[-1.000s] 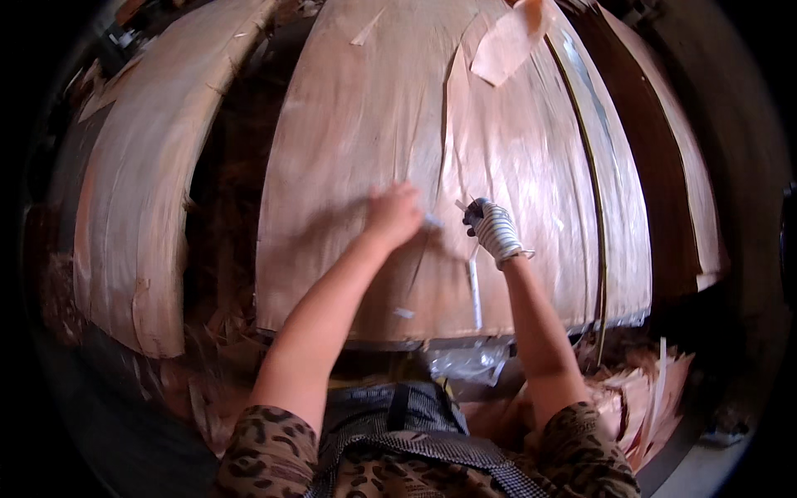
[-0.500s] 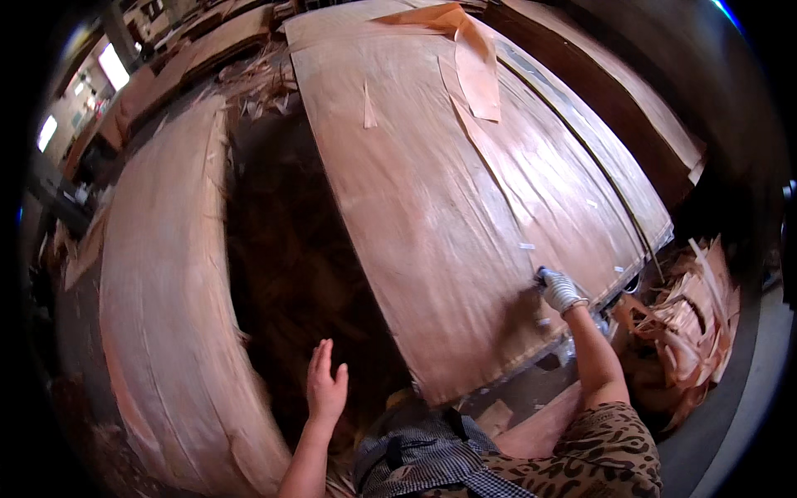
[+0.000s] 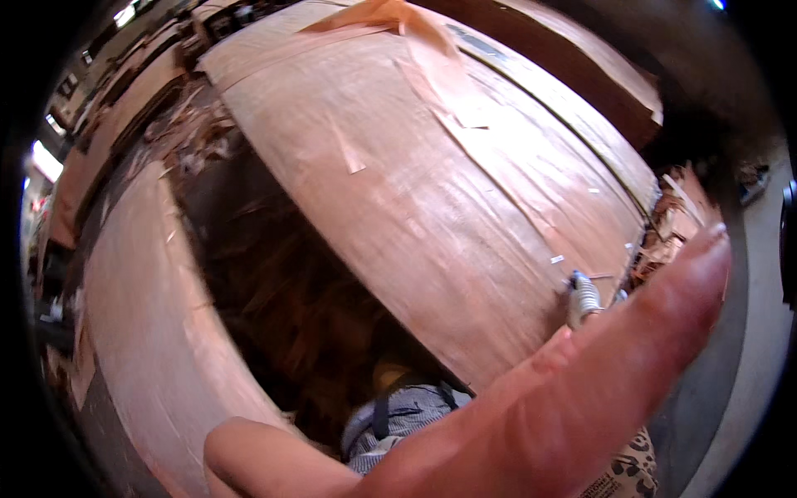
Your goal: The person cuts thin strips of wood veneer with a knife and applies small pieces of tape to the wood surfaces while standing at a large stack.
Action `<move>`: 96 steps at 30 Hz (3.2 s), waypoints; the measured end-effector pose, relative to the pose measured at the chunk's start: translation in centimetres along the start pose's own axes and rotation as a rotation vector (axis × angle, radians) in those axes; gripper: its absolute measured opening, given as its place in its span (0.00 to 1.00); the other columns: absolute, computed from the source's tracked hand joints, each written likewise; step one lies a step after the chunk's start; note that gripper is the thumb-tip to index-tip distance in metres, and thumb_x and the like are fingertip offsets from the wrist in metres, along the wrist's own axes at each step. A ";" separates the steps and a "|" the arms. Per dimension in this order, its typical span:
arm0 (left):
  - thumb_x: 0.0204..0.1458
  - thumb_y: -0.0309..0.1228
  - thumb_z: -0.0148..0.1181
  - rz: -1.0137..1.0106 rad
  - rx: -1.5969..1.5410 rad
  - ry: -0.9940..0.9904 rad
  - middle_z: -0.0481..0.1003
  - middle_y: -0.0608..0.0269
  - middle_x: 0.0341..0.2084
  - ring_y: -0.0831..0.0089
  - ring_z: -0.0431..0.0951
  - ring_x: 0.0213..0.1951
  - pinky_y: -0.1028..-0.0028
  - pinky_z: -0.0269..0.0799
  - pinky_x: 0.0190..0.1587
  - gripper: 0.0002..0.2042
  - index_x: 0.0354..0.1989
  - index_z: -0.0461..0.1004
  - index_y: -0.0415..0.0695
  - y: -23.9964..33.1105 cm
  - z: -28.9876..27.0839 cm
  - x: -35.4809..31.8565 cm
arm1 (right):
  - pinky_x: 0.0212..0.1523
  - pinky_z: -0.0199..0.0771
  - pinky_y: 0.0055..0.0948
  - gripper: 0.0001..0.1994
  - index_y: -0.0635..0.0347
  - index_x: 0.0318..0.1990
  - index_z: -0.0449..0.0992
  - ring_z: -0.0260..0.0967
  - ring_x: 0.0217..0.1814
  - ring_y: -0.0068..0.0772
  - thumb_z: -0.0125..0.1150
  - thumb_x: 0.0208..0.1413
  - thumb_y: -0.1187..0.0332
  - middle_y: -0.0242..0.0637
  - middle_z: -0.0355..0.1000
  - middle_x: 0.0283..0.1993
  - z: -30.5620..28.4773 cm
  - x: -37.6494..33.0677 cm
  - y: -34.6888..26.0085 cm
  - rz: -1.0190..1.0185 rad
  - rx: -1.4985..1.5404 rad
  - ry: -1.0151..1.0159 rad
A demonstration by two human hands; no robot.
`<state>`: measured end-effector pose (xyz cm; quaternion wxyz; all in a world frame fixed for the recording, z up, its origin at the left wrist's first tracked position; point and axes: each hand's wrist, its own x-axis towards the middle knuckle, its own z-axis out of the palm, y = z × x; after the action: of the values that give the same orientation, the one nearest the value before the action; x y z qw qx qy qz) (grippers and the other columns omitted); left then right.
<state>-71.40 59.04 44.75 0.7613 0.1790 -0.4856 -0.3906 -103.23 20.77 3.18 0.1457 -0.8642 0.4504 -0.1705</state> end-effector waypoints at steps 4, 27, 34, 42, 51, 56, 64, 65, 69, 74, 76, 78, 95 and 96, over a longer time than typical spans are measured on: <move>0.53 0.35 0.45 0.034 -0.042 -0.115 0.58 0.49 0.57 0.52 0.57 0.58 0.55 0.48 0.60 0.27 0.61 0.47 0.44 2.1 -4.8 3.5 | 0.35 0.68 0.42 0.01 0.55 0.26 0.69 0.68 0.31 0.53 0.51 0.45 0.74 0.47 0.70 0.27 -0.8 3.6 -15.2 0.007 -0.252 0.020; 0.46 0.22 0.48 -0.303 1.371 -0.125 0.72 0.51 0.41 0.56 0.70 0.45 0.64 0.66 0.47 0.14 0.43 0.70 0.40 -22.4 -79.4 27.1 | 0.17 0.62 0.21 0.07 0.57 0.36 0.70 0.68 0.20 0.22 0.54 0.51 0.67 0.32 0.75 0.29 19.4 57.3 -47.0 0.676 0.914 -0.359; 0.44 0.22 0.50 -0.171 1.528 -0.205 0.69 0.52 0.45 0.56 0.67 0.49 0.62 0.62 0.52 0.16 0.45 0.68 0.38 -27.8 -87.6 34.1 | 0.15 0.62 0.20 0.06 0.59 0.31 0.71 0.66 0.17 0.21 0.55 0.52 0.67 0.34 0.73 0.23 29.4 69.2 -52.1 0.739 0.923 -0.353; 0.49 0.30 0.51 -0.248 1.373 -0.729 0.57 0.51 0.59 0.58 0.54 0.62 0.59 0.46 0.63 0.23 0.55 0.61 0.38 -33.4 -88.6 37.9 | 0.24 0.70 0.32 0.17 0.68 0.26 0.76 0.72 0.21 0.34 0.57 0.49 0.58 0.44 0.72 0.20 34.5 71.5 -49.4 0.695 0.719 -0.247; 0.47 0.30 0.53 -0.300 1.632 -0.904 0.60 0.51 0.56 0.56 0.58 0.59 0.52 0.46 0.61 0.24 0.55 0.62 0.45 -32.1 -87.6 39.9 | 0.15 0.63 0.21 0.08 0.62 0.29 0.72 0.66 0.16 0.21 0.56 0.48 0.66 0.36 0.74 0.25 23.3 65.7 -46.1 0.754 0.803 -0.200; 0.47 0.27 0.53 -0.200 1.368 -0.623 0.61 0.52 0.55 0.59 0.58 0.59 0.53 0.44 0.62 0.24 0.55 0.62 0.43 -33.3 -78.7 33.9 | 0.12 0.59 0.17 0.08 0.59 0.30 0.72 0.65 0.14 0.17 0.57 0.51 0.64 0.32 0.73 0.23 23.1 53.7 -47.4 1.029 1.120 -0.237; 0.51 0.31 0.48 -0.242 1.214 -1.209 0.56 0.52 0.59 0.59 0.52 0.63 0.60 0.43 0.63 0.23 0.57 0.58 0.39 -32.7 -74.5 29.5 | 0.35 0.69 0.43 0.07 0.63 0.31 0.71 0.70 0.32 0.52 0.52 0.48 0.68 0.51 0.71 0.29 25.9 49.0 -47.8 0.450 0.252 -0.093; 0.51 0.31 0.48 -0.240 1.252 -1.245 0.56 0.53 0.59 0.59 0.52 0.62 0.59 0.43 0.63 0.23 0.57 0.59 0.39 -32.8 -74.1 29.7 | 0.39 0.67 0.45 0.07 0.63 0.31 0.71 0.67 0.36 0.56 0.49 0.48 0.70 0.52 0.71 0.31 24.2 48.2 -46.1 0.546 0.130 -0.127; 0.50 0.31 0.49 -0.537 1.264 -1.071 0.57 0.54 0.59 0.59 0.54 0.62 0.55 0.44 0.62 0.22 0.56 0.61 0.41 -33.4 -72.6 30.7 | 0.16 0.62 0.22 0.20 0.59 0.28 0.67 0.64 0.16 0.20 0.57 0.50 0.48 0.32 0.69 0.20 15.4 39.0 -41.4 1.197 0.877 0.055; 0.49 0.30 0.50 -0.158 0.991 -1.053 0.55 0.53 0.60 0.59 0.52 0.62 0.55 0.43 0.63 0.25 0.58 0.58 0.42 -38.9 -55.7 22.1 | 0.12 0.58 0.20 0.18 0.57 0.26 0.69 0.61 0.12 0.20 0.59 0.49 0.50 0.31 0.68 0.18 14.6 28.3 -36.2 1.345 1.012 0.278; 0.50 0.32 0.50 -0.151 0.820 -1.225 0.53 0.53 0.61 0.61 0.50 0.63 0.59 0.41 0.64 0.26 0.59 0.55 0.40 -40.9 -52.5 19.3 | 0.14 0.63 0.23 0.12 0.59 0.23 0.68 0.62 0.12 0.22 0.56 0.53 0.62 0.32 0.67 0.15 15.0 29.5 -37.0 1.432 1.034 0.238; 0.50 0.33 0.48 -0.170 0.774 -1.315 0.53 0.53 0.61 0.62 0.50 0.63 0.60 0.42 0.64 0.25 0.58 0.57 0.38 -41.2 -50.9 17.9 | 0.14 0.64 0.22 0.10 0.60 0.24 0.69 0.64 0.14 0.22 0.53 0.54 0.66 0.32 0.68 0.16 16.2 27.3 -36.1 1.374 0.973 0.278; 0.47 0.33 0.56 -0.194 1.015 -0.756 0.65 0.51 0.52 0.56 0.62 0.56 0.56 0.51 0.59 0.21 0.51 0.66 0.42 -47.2 -49.3 29.2 | 0.12 0.59 0.19 0.07 0.60 0.38 0.67 0.65 0.16 0.20 0.51 0.54 0.69 0.37 0.73 0.28 6.8 30.3 -23.6 1.188 1.050 0.265; 0.47 0.33 0.55 -0.171 1.046 -0.854 0.63 0.56 0.54 0.58 0.60 0.58 0.54 0.48 0.60 0.24 0.55 0.63 0.47 -47.9 -49.2 28.3 | 0.13 0.60 0.20 0.06 0.61 0.36 0.68 0.65 0.16 0.20 0.51 0.54 0.69 0.36 0.72 0.26 7.3 32.5 -22.4 1.121 1.067 0.284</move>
<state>-41.96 1.79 7.66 0.2827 0.3913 -0.8527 -0.1996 -66.39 6.92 11.03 0.5463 -0.2914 0.6907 -0.3736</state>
